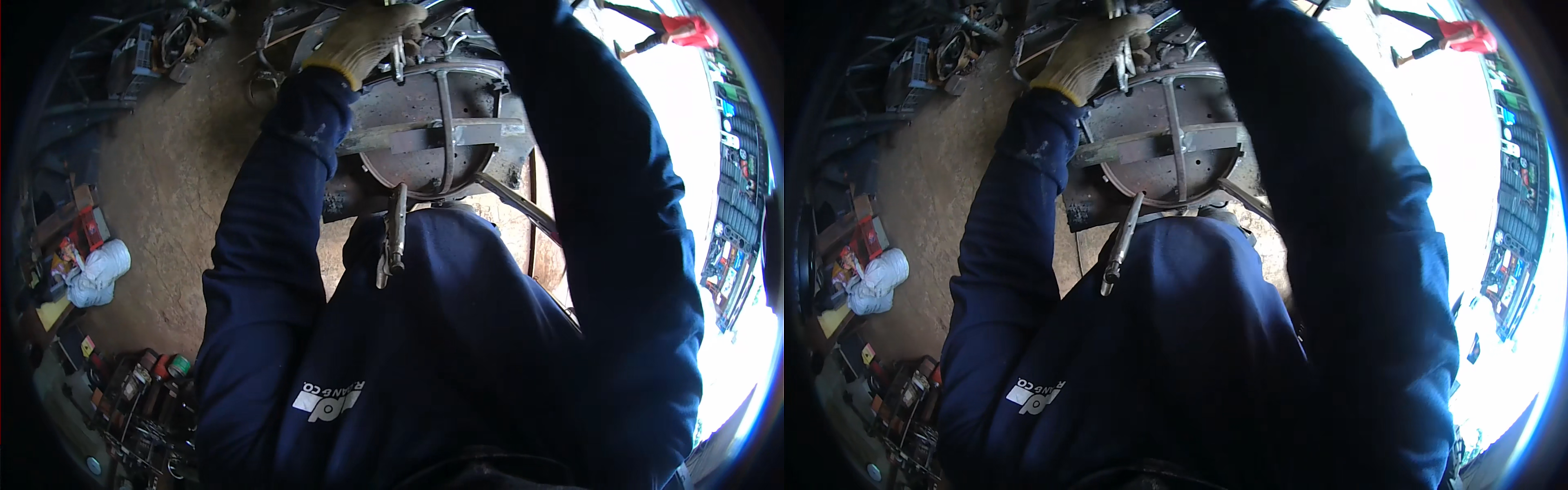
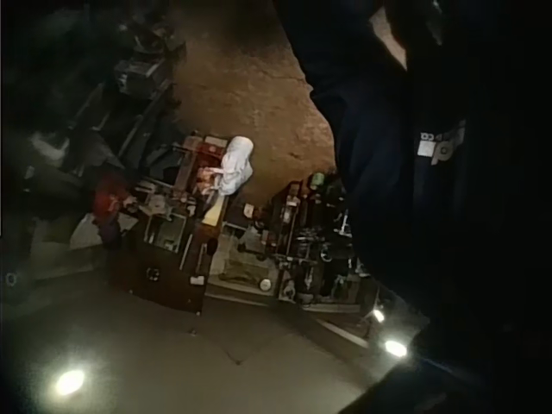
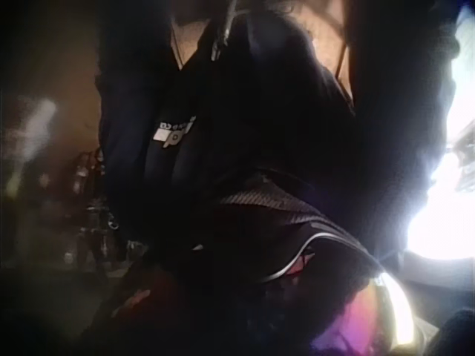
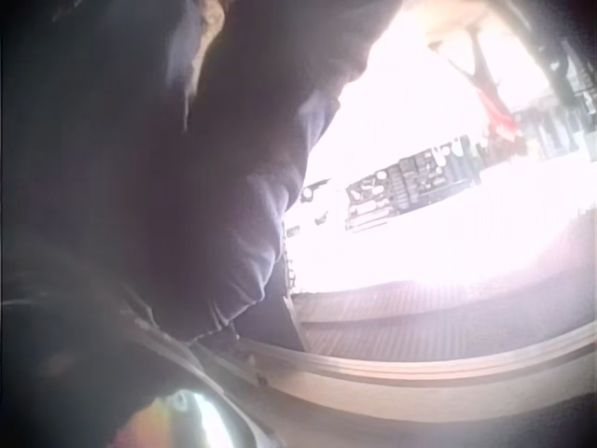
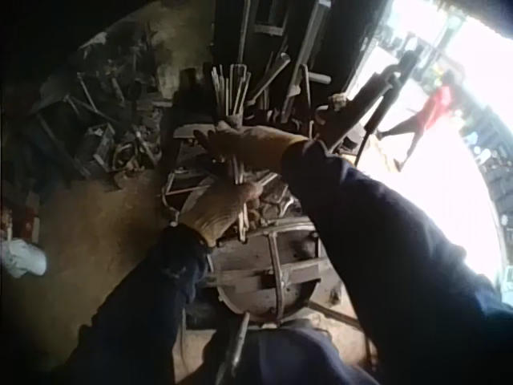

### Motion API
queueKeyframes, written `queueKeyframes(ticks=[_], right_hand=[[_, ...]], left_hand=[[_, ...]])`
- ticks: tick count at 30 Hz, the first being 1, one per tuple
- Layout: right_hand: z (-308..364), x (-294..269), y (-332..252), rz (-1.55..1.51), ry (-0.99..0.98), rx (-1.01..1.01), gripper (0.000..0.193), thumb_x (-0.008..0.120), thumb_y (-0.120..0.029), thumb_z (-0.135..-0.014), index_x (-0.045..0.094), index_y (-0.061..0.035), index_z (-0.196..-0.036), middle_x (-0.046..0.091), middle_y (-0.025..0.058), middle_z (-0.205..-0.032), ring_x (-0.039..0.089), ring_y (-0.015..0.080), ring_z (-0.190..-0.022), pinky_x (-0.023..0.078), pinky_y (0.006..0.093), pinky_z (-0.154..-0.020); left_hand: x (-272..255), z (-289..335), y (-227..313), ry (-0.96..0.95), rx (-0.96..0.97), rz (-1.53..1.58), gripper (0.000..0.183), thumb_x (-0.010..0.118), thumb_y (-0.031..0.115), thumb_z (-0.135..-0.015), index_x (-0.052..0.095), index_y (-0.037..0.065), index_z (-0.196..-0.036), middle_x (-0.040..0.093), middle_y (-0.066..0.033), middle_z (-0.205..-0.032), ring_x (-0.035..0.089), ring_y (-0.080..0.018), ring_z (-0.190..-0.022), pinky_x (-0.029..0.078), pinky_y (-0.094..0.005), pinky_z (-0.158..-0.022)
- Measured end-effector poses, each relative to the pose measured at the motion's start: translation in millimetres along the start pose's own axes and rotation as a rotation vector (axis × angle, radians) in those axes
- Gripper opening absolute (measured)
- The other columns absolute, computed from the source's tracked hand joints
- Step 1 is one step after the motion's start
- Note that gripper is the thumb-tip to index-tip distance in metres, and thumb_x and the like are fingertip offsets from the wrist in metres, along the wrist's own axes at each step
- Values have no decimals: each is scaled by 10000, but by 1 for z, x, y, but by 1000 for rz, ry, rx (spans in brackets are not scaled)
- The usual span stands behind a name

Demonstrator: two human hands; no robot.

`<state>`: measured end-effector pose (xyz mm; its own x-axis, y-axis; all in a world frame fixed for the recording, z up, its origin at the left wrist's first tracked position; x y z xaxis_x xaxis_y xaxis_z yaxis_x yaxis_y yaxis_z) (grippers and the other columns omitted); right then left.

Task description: The person welds components of a curved metal frame together and then tightens several bolts on the structure using a wrench.

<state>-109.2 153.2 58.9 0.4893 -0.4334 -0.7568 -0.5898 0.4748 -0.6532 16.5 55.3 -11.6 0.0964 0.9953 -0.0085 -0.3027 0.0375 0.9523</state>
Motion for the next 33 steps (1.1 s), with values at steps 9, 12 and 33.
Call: queueKeyframes(ticks=[9,12,33], right_hand=[[179,-72,65,-23,-165,15,352,616,-150,-1020,606,-63,-1360,659,88,-1331,648,180,-1205,526,312,-1050],[221,-42,78,164,-117,99,326,627,-67,-990,644,-51,-1315,696,84,-1265,668,184,-1159,528,286,-1029],[211,20,95,78,-43,-142,328,621,-372,-960,699,-100,-1126,719,165,-999,681,364,-944,534,455,-851]], left_hand=[[-15,11,14,289,-50,-458,709,777,549,-842,619,-33,-1216,690,-156,-1091,647,-247,-1033,505,-358,-892],[-6,25,38,406,228,-735,693,755,547,-860,615,-5,-1255,702,-140,-1097,662,-222,-1017,516,-361,-908],[113,48,56,-54,214,-1256,270,642,226,-970,729,45,-1150,743,-154,-1052,715,-283,-957,558,-363,-863]])
Point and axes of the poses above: each hand's wrist, its own z-axis away from the middle knuckle, its own x-axis out of the palm, y = z × x, the point moved 3 cm from there along -z, towards the middle knuckle
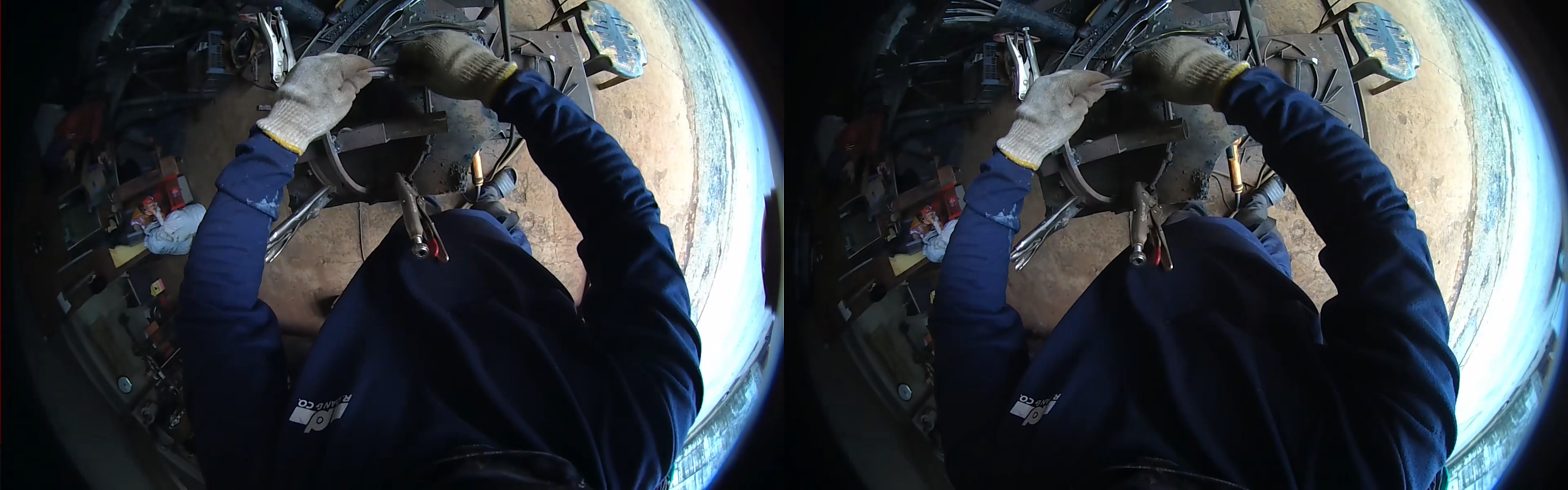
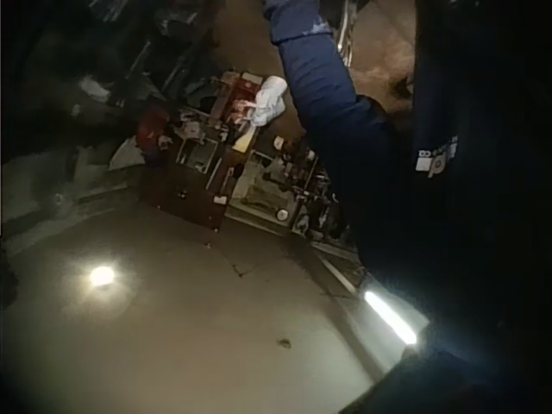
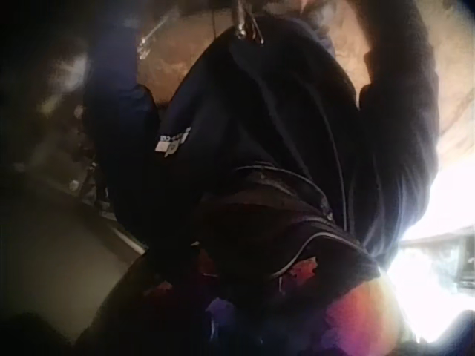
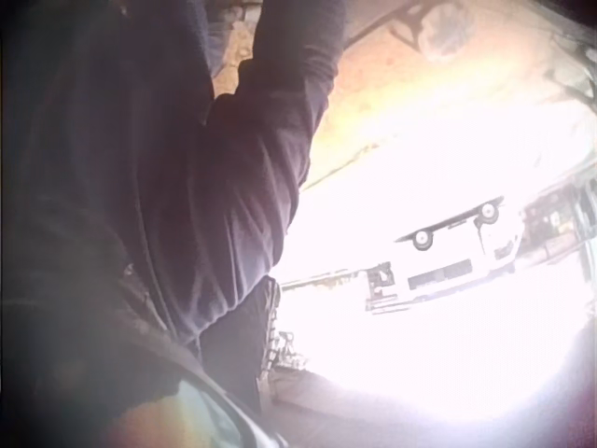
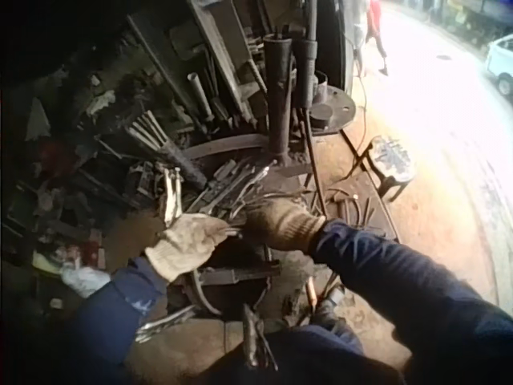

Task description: The person welds components of a curved metal frame together and then tightens several bolts on the structure using a wrench.

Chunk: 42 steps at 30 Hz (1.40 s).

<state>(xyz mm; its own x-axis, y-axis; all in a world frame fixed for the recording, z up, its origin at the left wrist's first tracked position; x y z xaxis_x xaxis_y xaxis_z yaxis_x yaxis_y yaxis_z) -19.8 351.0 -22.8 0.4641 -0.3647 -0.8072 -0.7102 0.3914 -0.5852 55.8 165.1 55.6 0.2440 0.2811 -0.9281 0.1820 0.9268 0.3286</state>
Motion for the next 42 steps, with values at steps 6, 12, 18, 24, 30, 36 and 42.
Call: queueKeyframes(ticks=[6,12,18,24,30,36,42], right_hand=[[-13,-20,9,-153,-237,-136,299,646,-282,-935,694,-77,-1146,709,142,-942,691,327,-915,552,443,-833],[-20,-12,15,-39,-264,-122,301,662,-254,-909,687,-72,-1147,701,131,-1026,672,303,-1002,513,431,-937],[-25,-21,6,-141,-388,-22,289,666,-285,-907,702,-82,-1109,717,138,-996,687,307,-951,531,424,-878],[-38,-22,19,-52,-419,-261,348,686,-320,-931,701,-48,-1148,718,175,-1044,681,289,-945,518,428,-850],[-33,-16,28,-128,-187,-410,355,688,-324,-924,705,-36,-1130,714,194,-1042,673,353,-970,516,453,-871],[-26,-22,15,-40,-337,-268,388,687,-293,-926,678,-34,-1214,712,192,-1091,685,351,-977,536,430,-876],[-16,-26,23,-115,-121,-211,336,697,-258,-924,698,-72,-1204,734,134,-1047,704,249,-948,548,362,-868]], left_hand=[[-11,-14,5,-210,-221,78,335,608,335,-972,734,103,-1178,751,-123,-1096,704,-285,-1037,538,-386,-955],[-6,-9,11,-85,-206,38,308,637,294,-957,748,94,-1164,760,-121,-1016,710,-238,-952,534,-351,-899],[-4,-4,9,-24,-193,45,276,645,256,-950,759,93,-1142,761,-125,-1026,717,-254,-961,542,-355,-904],[0,-3,7,31,-163,9,270,647,252,-949,761,92,-1135,763,-120,-1015,718,-248,-953,543,-352,-899],[3,-3,5,44,-166,32,273,648,261,-953,759,89,-1132,764,-121,-1022,718,-243,-962,542,-353,-903],[7,-2,4,59,-91,11,254,653,241,-953,755,79,-1119,760,-125,-1016,722,-265,-930,556,-356,-873],[-1,-6,9,43,-10,-3,243,683,232,-930,747,44,-1071,745,-154,-963,722,-302,-885,556,-379,-804]])
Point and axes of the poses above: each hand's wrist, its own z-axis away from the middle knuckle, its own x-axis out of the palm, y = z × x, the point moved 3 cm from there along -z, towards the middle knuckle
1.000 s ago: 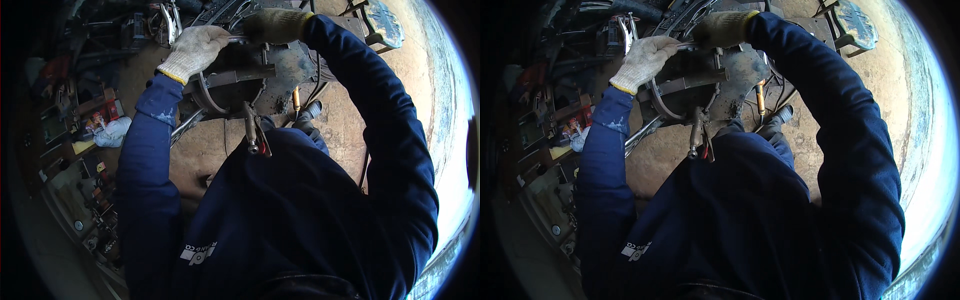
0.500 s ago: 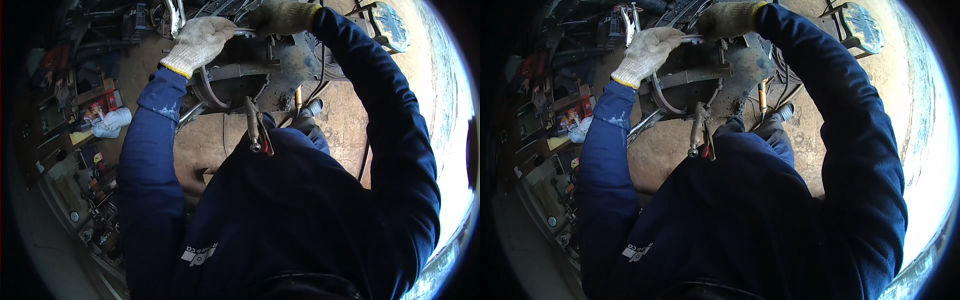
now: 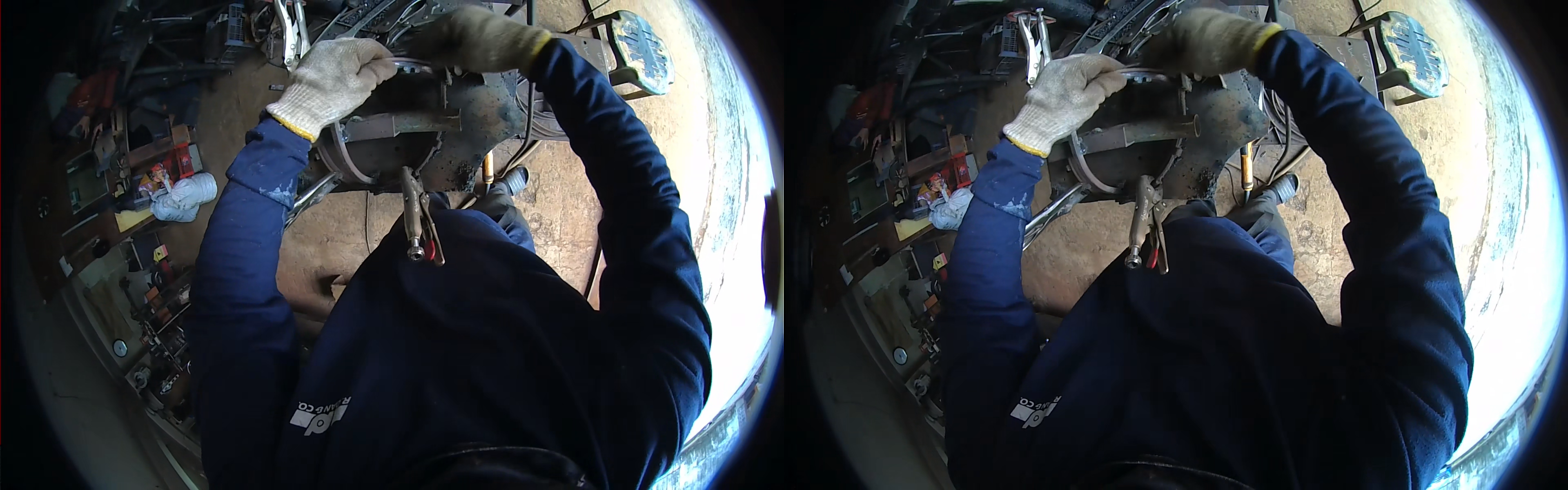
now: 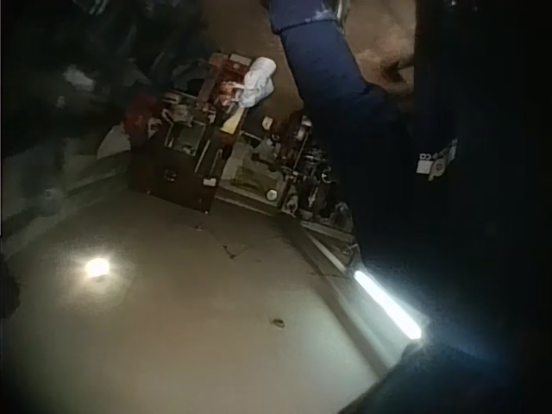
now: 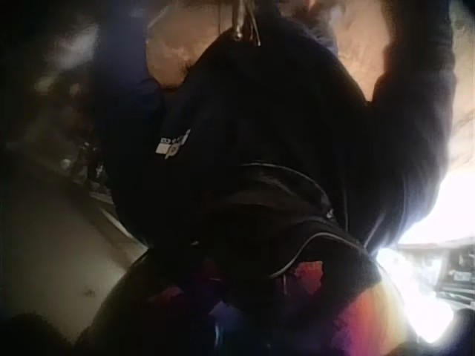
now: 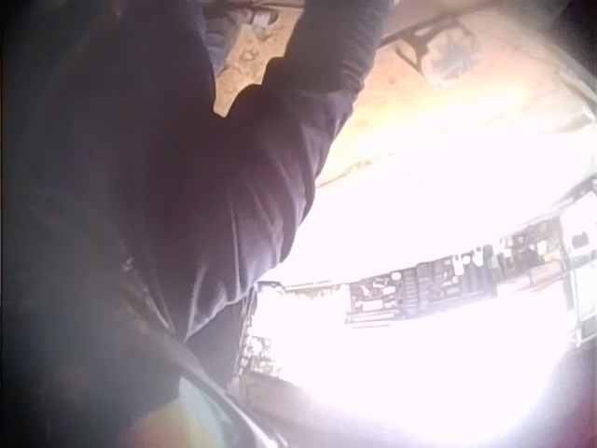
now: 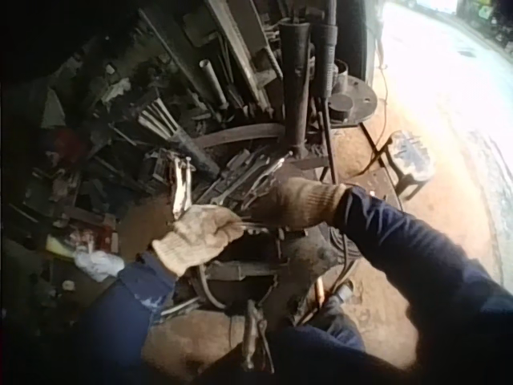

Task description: The person welds components of a curved metal frame together and then tightens several bolts on the structure using a wrench.

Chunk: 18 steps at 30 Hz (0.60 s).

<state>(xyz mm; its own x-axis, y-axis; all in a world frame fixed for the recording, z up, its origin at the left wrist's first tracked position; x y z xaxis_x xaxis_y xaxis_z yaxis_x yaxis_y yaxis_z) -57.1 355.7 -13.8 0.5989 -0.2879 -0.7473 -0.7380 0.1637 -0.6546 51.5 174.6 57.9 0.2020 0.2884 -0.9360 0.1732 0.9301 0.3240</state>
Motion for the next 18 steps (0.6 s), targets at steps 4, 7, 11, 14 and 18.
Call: queueKeyframes(ticks=[4,7,11,14,18], right_hand=[[28,-73,-5,-435,425,71,377,691,-194,-958,645,-20,-1289,712,173,-1166,688,252,-1050,549,358,-910],[63,-92,5,-164,476,351,369,667,-202,-981,641,6,-1285,715,172,-1175,683,242,-1076,544,349,-916],[92,-74,8,-360,559,553,370,652,-236,-999,648,13,-1274,717,162,-1188,679,226,-1094,538,332,-917],[110,-42,16,-498,702,519,385,632,-258,-1016,636,9,-1294,718,137,-1170,673,201,-1063,537,321,-905],[135,-8,16,-575,857,508,325,694,-261,-963,708,-56,-1215,754,90,-1068,700,165,-991,536,300,-888]], left_hand=[[-14,-8,10,-194,-124,27,285,690,284,-930,735,42,-1074,739,-155,-971,716,-304,-910,548,-403,-819],[-18,-18,14,-292,-161,-50,358,679,381,-939,735,60,-1088,741,-151,-976,715,-312,-941,546,-420,-833],[4,-30,28,-214,-37,-60,416,654,432,-941,732,59,-1109,734,-179,-1032,701,-342,-1018,541,-436,-902],[21,-42,31,-386,-172,-154,375,620,371,-960,726,56,-1132,727,-163,-1081,677,-364,-1038,520,-455,-921],[35,-51,10,-488,-133,-104,386,613,379,-936,734,59,-1113,733,-173,-1041,686,-342,-1032,526,-444,-926]])
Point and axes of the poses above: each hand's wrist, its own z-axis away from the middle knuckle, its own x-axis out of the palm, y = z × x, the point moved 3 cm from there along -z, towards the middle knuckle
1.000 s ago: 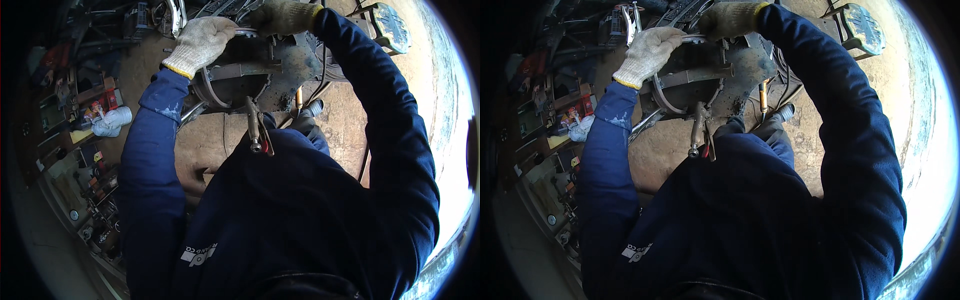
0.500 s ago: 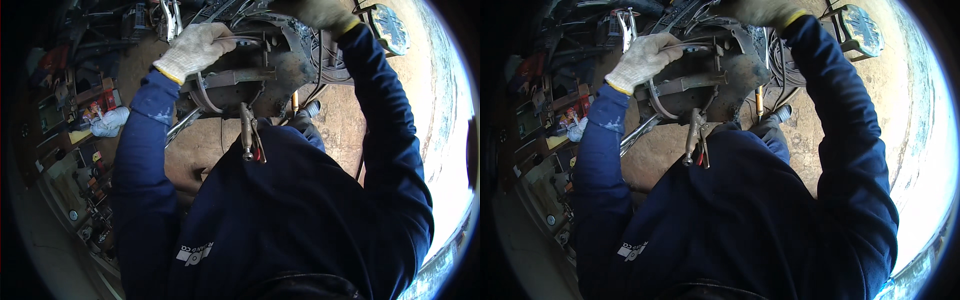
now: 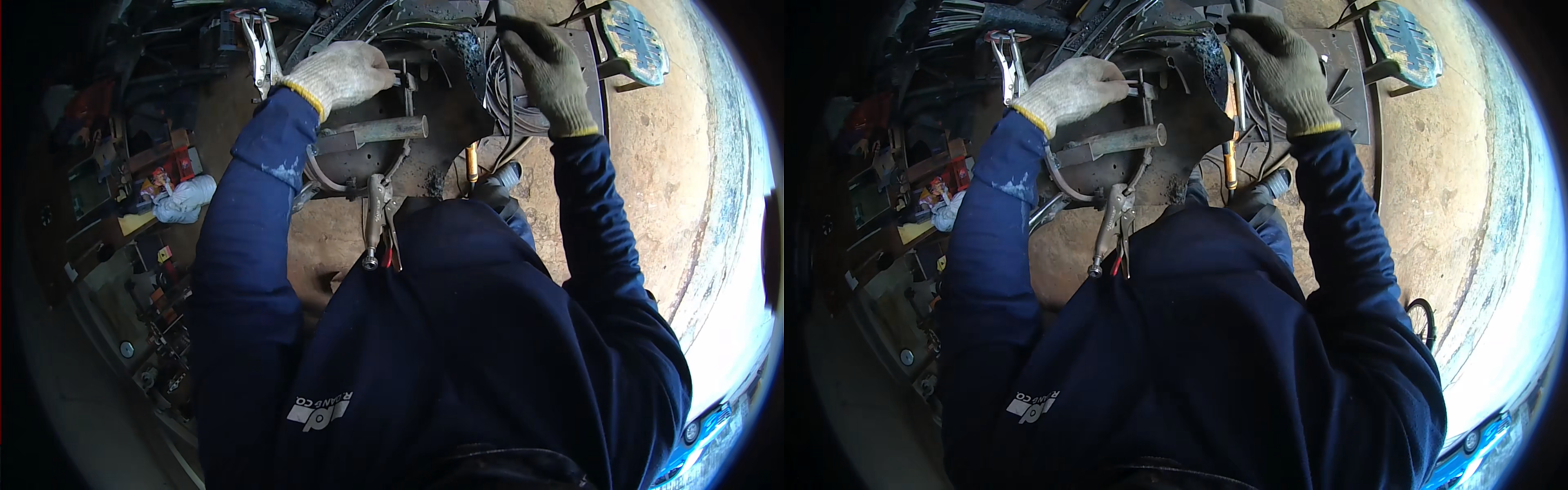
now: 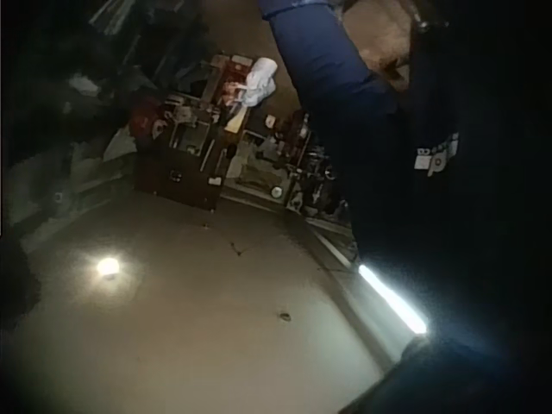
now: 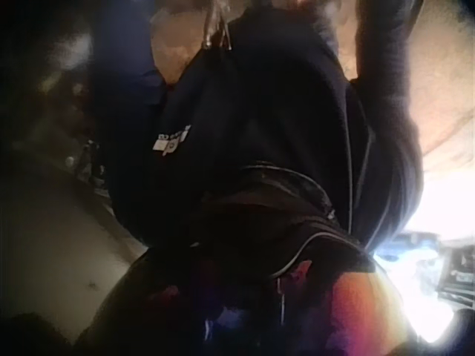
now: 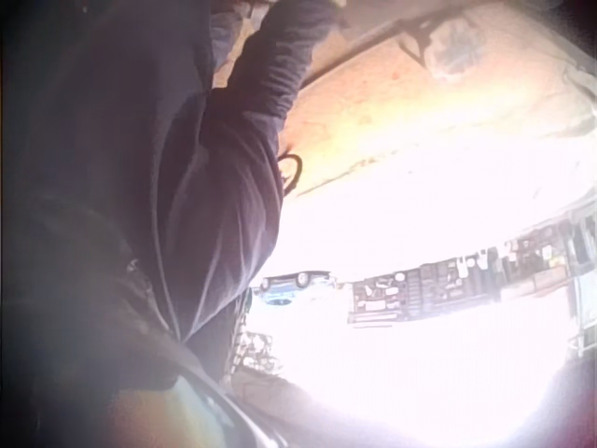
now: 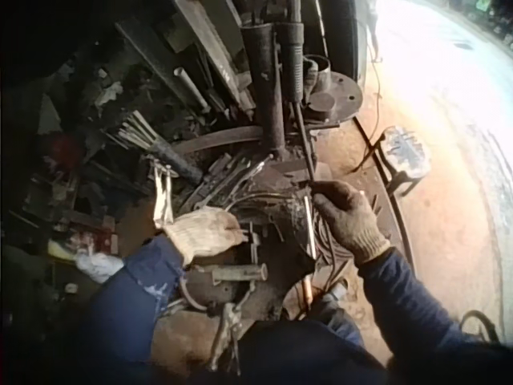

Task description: The person welds components of a curved metal frame together and then tightens several bolts on the structure using a wrench.

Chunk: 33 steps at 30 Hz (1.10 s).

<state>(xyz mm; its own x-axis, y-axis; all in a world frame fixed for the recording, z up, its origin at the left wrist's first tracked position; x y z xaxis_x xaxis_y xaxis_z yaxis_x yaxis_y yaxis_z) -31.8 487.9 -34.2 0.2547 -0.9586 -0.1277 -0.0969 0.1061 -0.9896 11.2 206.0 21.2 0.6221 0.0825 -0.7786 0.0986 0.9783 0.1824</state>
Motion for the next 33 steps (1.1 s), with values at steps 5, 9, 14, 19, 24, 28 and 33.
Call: queueKeyframes(ticks=[5,9,14,19,24,28,33], right_hand=[[19,1,32,9,-64,99,330,697,-247,-971,699,-48,-1235,751,84,-1128,693,159,-1043,519,291,-929],[24,-3,42,-90,-54,112,318,688,-232,-974,695,-42,-1230,750,86,-1127,691,159,-1050,517,289,-933],[26,-7,37,-81,-30,121,318,676,-203,-981,683,-28,-1246,746,93,-1129,696,155,-1044,516,277,-928],[13,8,11,-105,-59,59,335,673,-222,-987,676,-37,-1266,739,98,-1152,688,155,-1064,520,282,-944],[-27,65,-52,-83,-239,-128,350,634,-262,-1015,668,-29,-1275,740,96,-1124,693,160,-990,543,287,-878],[-53,86,-94,-178,-405,169,410,602,-277,-1042,603,25,-1319,699,104,-1113,645,165,-971,535,310,-872],[-74,93,-61,-283,-374,227,385,579,-272,-1055,606,11,-1314,690,69,-1109,640,150,-935,542,302,-837]], left_hand=[[-22,1,34,1,-150,-83,375,606,330,-897,735,56,-1118,731,-189,-1027,700,-343,-994,540,-430,-911],[-14,3,28,45,-88,-122,380,596,342,-923,733,50,-1125,733,-182,-1048,701,-338,-1006,536,-429,-922],[-41,30,12,533,97,-27,450,584,518,-967,742,125,-1118,745,-120,-1089,693,-302,-1072,522,-428,-996],[-77,79,-69,1050,-273,246,378,675,316,-953,719,39,-1206,747,-112,-1109,701,-204,-1017,533,-329,-928],[-55,65,-151,928,-524,738,595,715,447,-900,639,17,-1304,702,-161,-1191,645,-209,-1132,473,-336,-1007],[-51,42,-140,853,-436,877,699,707,512,-893,617,-17,-1341,665,-158,-1243,576,-195,-1202,390,-319,-1081],[-57,31,-165,708,-303,649,579,708,546,-858,718,127,-1258,673,-112,-1251,584,-223,-1163,392,-356,-1052]])
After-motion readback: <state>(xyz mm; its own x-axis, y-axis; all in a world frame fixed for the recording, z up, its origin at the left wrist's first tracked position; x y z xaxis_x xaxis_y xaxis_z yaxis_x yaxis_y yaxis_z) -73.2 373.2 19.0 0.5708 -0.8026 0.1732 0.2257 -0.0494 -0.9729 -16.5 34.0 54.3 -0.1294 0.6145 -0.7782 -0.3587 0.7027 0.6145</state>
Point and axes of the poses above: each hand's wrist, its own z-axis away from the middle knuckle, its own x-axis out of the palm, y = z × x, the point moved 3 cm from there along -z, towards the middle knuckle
